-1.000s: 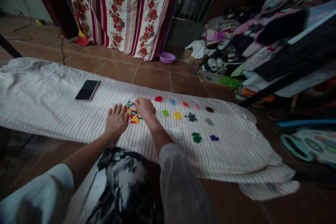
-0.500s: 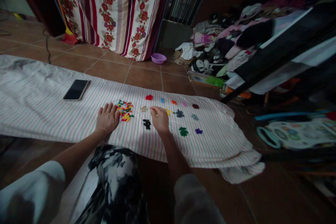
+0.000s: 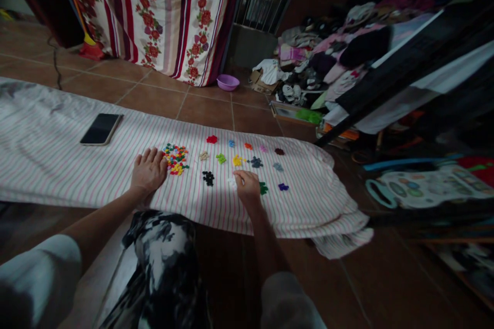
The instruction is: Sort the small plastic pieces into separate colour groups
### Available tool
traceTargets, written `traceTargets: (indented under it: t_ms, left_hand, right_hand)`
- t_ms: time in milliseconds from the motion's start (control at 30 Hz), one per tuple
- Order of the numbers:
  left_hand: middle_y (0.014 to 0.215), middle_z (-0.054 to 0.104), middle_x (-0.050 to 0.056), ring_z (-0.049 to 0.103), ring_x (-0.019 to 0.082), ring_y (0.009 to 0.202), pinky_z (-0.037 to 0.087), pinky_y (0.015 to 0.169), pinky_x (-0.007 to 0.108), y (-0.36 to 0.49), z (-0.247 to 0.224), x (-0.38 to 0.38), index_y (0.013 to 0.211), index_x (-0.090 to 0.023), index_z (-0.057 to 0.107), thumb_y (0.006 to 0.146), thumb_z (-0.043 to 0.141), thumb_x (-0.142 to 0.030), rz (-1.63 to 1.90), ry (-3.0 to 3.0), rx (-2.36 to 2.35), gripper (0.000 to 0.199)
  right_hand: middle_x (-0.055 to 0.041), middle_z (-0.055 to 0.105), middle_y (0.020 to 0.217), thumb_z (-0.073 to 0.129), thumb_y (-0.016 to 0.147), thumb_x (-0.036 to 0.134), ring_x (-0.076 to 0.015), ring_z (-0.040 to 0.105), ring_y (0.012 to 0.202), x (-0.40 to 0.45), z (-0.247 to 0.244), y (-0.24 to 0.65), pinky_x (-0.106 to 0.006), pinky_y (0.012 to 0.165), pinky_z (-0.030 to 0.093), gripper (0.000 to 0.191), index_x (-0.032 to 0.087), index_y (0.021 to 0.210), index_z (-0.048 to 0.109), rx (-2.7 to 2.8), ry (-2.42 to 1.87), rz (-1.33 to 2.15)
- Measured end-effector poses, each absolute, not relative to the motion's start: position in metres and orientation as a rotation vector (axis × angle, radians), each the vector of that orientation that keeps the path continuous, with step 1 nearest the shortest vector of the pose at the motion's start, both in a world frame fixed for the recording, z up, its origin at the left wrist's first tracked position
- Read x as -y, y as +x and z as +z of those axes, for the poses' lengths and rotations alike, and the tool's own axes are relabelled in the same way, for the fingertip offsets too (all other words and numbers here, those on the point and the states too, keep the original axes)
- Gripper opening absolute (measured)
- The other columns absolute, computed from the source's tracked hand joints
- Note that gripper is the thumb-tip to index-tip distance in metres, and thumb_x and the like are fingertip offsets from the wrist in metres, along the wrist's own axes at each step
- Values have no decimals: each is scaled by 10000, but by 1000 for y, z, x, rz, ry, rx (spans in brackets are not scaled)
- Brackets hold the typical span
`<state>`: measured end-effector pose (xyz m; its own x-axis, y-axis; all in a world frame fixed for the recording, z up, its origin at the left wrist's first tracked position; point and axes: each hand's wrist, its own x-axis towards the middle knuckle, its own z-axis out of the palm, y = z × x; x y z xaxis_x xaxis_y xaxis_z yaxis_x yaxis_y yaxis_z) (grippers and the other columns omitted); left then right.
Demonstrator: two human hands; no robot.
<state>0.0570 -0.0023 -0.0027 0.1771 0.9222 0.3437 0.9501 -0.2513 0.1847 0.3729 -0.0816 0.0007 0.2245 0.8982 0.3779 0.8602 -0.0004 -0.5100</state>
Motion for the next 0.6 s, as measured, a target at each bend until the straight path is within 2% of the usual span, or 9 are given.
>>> traceTargets:
  t_ms: [267, 400, 500, 600]
  left_hand:
    - [1426, 499, 196, 399, 350, 1365, 298, 1098, 536, 58, 0, 3, 1302, -84, 537, 947, 217, -376, -595, -2348, 1892, 560]
    - [1425, 498, 199, 400, 347, 1366, 297, 1098, 545, 58, 0, 3, 1299, -91, 539, 943, 226, -376, -611, -2353, 1897, 553]
    - [1425, 503, 190, 407, 339, 1363, 303, 1096, 539, 58, 0, 3, 1302, -102, 537, 944, 223, -379, -606, -2344, 1892, 550]
    - [1425, 504, 185, 407, 336, 1363, 306, 1095, 539, 58, 0, 3, 1304, -108, 538, 944, 226, -376, -601, -2345, 1889, 546]
  right_hand:
    - [-77, 741, 943, 426, 855, 293, -218, 648, 934, 86, -5, 368, -387, 918, 473, 301, 219, 888, 715, 1589, -1783, 63]
    - [-85, 727, 1008, 523, 846, 343, -238, 632, 1014, 89, -11, 363, -422, 958, 452, 233, 225, 927, 707, 1664, -1711, 35]
    - [-91, 719, 1012, 582, 829, 334, -248, 622, 1035, 89, -16, 360, -433, 961, 444, 171, 224, 889, 699, 1693, -1696, -13]
    - [-82, 720, 968, 558, 834, 290, -239, 630, 997, 88, -19, 359, -426, 953, 444, 137, 227, 833, 679, 1686, -1707, -38]
